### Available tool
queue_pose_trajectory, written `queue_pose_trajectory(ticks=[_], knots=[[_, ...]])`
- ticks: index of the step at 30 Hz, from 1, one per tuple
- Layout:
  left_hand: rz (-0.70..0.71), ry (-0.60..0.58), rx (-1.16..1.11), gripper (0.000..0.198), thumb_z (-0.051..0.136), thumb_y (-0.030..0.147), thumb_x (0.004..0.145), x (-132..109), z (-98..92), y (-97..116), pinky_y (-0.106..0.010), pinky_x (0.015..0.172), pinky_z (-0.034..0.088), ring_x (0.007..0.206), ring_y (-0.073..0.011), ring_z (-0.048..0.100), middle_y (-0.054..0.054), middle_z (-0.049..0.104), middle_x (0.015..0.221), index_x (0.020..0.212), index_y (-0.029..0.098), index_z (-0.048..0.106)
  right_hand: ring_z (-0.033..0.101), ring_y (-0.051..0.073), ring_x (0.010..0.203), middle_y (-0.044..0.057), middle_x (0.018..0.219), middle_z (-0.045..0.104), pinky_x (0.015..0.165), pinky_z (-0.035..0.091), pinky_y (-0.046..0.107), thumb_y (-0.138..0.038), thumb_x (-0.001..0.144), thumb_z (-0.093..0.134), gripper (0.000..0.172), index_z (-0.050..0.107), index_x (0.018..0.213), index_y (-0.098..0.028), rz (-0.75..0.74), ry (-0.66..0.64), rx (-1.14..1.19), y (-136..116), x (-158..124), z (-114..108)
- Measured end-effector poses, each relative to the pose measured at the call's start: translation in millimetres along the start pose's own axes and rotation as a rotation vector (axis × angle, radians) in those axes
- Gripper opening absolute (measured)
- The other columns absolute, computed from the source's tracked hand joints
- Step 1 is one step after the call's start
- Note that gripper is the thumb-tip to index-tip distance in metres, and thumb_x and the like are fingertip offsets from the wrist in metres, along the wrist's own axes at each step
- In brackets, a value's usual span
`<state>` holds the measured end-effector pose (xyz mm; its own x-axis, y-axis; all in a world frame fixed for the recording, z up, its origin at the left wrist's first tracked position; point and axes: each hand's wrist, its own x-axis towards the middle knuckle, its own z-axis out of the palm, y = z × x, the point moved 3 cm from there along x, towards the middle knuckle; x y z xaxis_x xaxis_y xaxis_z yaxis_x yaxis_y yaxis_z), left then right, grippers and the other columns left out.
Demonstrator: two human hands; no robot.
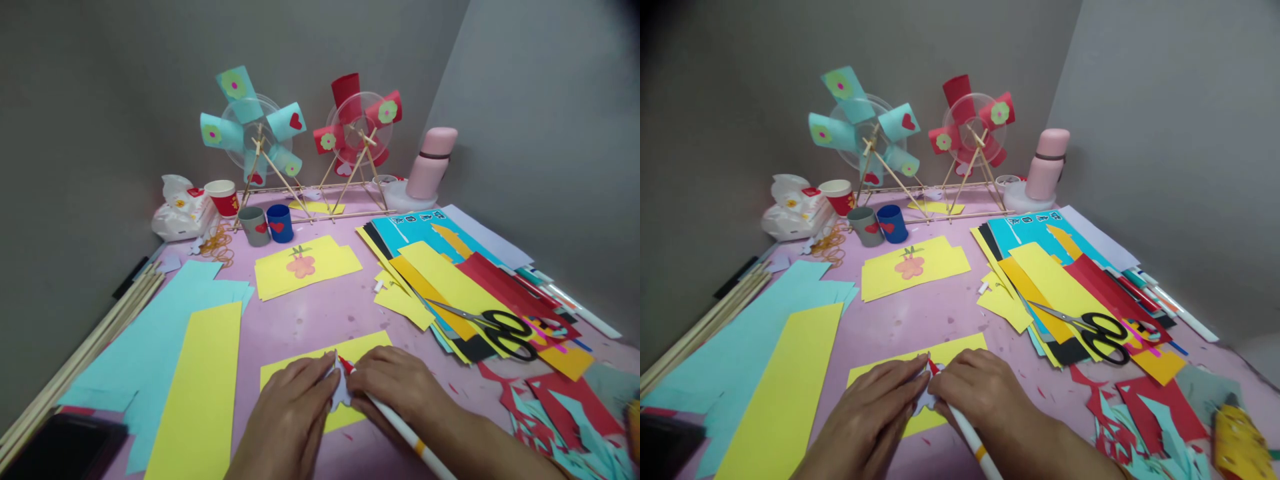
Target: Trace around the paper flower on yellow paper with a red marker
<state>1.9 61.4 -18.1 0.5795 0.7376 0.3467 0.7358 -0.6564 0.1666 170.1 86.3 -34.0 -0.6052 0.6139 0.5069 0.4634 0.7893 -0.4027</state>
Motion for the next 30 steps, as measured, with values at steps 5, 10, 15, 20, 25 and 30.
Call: queue_pose_trajectory(ticks=[5, 10, 15, 20, 25, 30], knots=[[0.029, 0.064, 0.152, 0.034, 0.045, 0.013, 0.085, -2, 1.7, 2, -0.033, 0.081, 0.054, 0.107, -0.0211, 0.06, -0.006, 0.064, 0.123, 0.115, 0.017, 0.059, 0.058, 0.016, 0.071, -0.001, 0.075, 0.068, 0.067, 0.042, 0.028, -0.019, 0.088, 0.054, 0.005, 0.057, 0.085, -0.022, 0.006, -0.004, 0.03, 0, 0, -1], [0.005, 0.243, 0.272, 0.04, 0.025, 0.016, 0.096, -16, 9.0, 7, -0.035, 0.091, 0.036, 0.111, -0.0178, 0.055, 0.002, 0.066, 0.12, 0.108, 0.023, 0.062, 0.058, 0.015, 0.069, -0.002, 0.072, 0.068, 0.066, 0.043, 0.027, -0.016, 0.087, 0.054, 0.006, 0.057, 0.086, -0.021, -0.019, 0.008, 0.034, -1, 2, -2], [0.083, 0.074, 0.359, 0.037, 0.026, 0.024, 0.098, -21, 8.1, 12, -0.031, 0.088, 0.036, 0.102, -0.0112, 0.059, 0.008, 0.07, 0.111, 0.11, 0.024, 0.061, 0.058, 0.015, 0.07, -0.002, 0.072, 0.068, 0.067, 0.043, 0.027, -0.017, 0.088, 0.054, 0.006, 0.057, 0.085, -0.022, -0.017, 0.02, 0.017, 0, 1, -1], [0.165, 0.081, 0.403, 0.029, 0.038, 0.023, 0.094, -17, 0.5, 11, -0.028, 0.079, 0.043, 0.098, -0.0115, 0.062, 0.008, 0.07, 0.112, 0.111, 0.023, 0.061, 0.059, 0.015, 0.069, -0.001, 0.072, 0.068, 0.066, 0.044, 0.027, -0.017, 0.088, 0.052, 0.008, 0.057, 0.085, -0.022, -0.007, 0.02, 0.025, -2, 2, -2], [0.119, 0.114, 0.3, 0.03, 0.035, 0.021, 0.094, -13, -3.5, 8, -0.028, 0.075, 0.045, 0.092, -0.0127, 0.065, 0.007, 0.072, 0.107, 0.105, 0.024, 0.064, 0.06, 0.015, 0.068, -0.001, 0.072, 0.069, 0.063, 0.044, 0.028, -0.017, 0.088, 0.051, 0.008, 0.057, 0.085, -0.022, 0.0, 0.007, 0.034, -2, 4, -4], [0.118, 0.044, 0.201, 0.026, 0.042, 0.023, 0.092, -12, -8.6, 6, -0.029, 0.077, 0.046, 0.095, -0.0141, 0.064, 0.004, 0.071, 0.11, 0.108, 0.023, 0.062, 0.06, 0.016, 0.07, -0.001, 0.075, 0.069, 0.065, 0.044, 0.028, -0.017, 0.086, 0.054, 0.006, 0.058, 0.086, -0.022, 0.011, -0.013, 0.043, 1, 4, -4]])
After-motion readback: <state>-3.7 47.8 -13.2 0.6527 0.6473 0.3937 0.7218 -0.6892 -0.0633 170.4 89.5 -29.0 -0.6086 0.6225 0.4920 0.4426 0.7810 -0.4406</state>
